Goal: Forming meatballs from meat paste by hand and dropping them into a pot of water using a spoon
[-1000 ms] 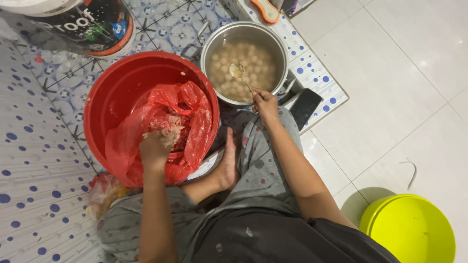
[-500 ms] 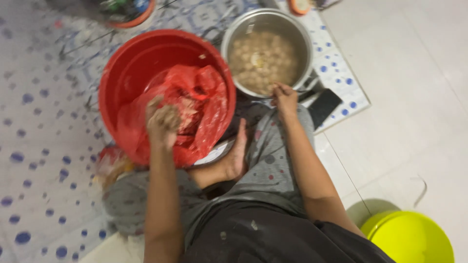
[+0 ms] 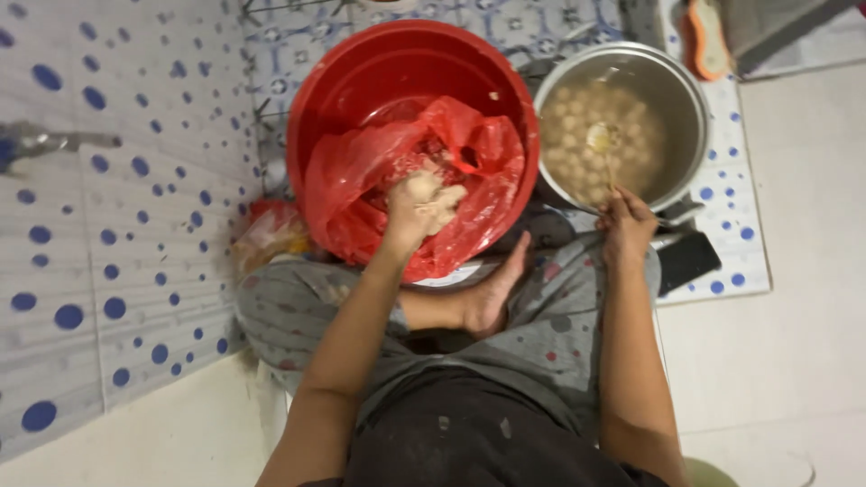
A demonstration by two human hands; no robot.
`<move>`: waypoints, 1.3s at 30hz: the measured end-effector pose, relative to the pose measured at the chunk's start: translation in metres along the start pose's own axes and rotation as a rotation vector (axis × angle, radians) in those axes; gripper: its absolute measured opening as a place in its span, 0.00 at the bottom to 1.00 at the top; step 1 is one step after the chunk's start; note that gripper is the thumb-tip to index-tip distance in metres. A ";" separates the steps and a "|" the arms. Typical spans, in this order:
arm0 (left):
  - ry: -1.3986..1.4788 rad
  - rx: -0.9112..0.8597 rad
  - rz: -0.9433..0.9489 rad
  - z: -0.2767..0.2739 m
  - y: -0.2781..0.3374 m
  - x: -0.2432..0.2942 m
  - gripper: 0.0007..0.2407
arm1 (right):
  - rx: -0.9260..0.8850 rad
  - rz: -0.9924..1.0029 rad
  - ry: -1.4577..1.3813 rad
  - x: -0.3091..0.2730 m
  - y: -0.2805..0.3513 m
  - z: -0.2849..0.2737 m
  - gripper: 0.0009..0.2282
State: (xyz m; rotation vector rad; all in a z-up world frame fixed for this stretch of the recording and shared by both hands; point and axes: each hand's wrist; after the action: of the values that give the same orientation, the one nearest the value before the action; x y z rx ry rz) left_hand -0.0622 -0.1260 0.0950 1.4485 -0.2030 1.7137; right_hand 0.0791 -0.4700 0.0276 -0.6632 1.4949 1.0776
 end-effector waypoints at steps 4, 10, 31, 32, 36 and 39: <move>0.093 -0.387 0.589 -0.004 -0.013 0.018 0.08 | -0.013 -0.002 -0.012 -0.015 0.009 0.003 0.09; -0.004 -0.170 0.310 0.017 0.034 0.073 0.09 | -0.041 -0.031 -0.007 -0.024 0.014 0.001 0.07; -0.010 -0.186 0.332 0.006 0.014 0.079 0.12 | -0.045 -0.070 0.010 -0.031 0.020 0.001 0.09; -0.077 -0.233 0.495 0.000 0.002 0.069 0.12 | -0.044 -0.065 0.018 -0.033 0.022 0.002 0.09; -0.071 -0.164 0.379 0.007 0.035 0.100 0.04 | -0.030 -0.034 0.024 -0.035 0.022 0.002 0.09; -0.097 -0.203 0.478 0.012 0.031 0.102 0.07 | -0.037 -0.044 0.021 -0.034 0.021 0.003 0.09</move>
State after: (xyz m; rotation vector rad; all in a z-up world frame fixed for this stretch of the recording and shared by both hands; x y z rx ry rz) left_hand -0.0706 -0.1020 0.1996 1.4046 -0.8071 1.9274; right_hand 0.0692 -0.4638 0.0663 -0.7317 1.4756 1.0697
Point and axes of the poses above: each hand's wrist, its own y-axis away from the middle knuckle, its own z-axis out of the palm, x = y × z, and after that the axes turned 15 degrees about x, right-handed
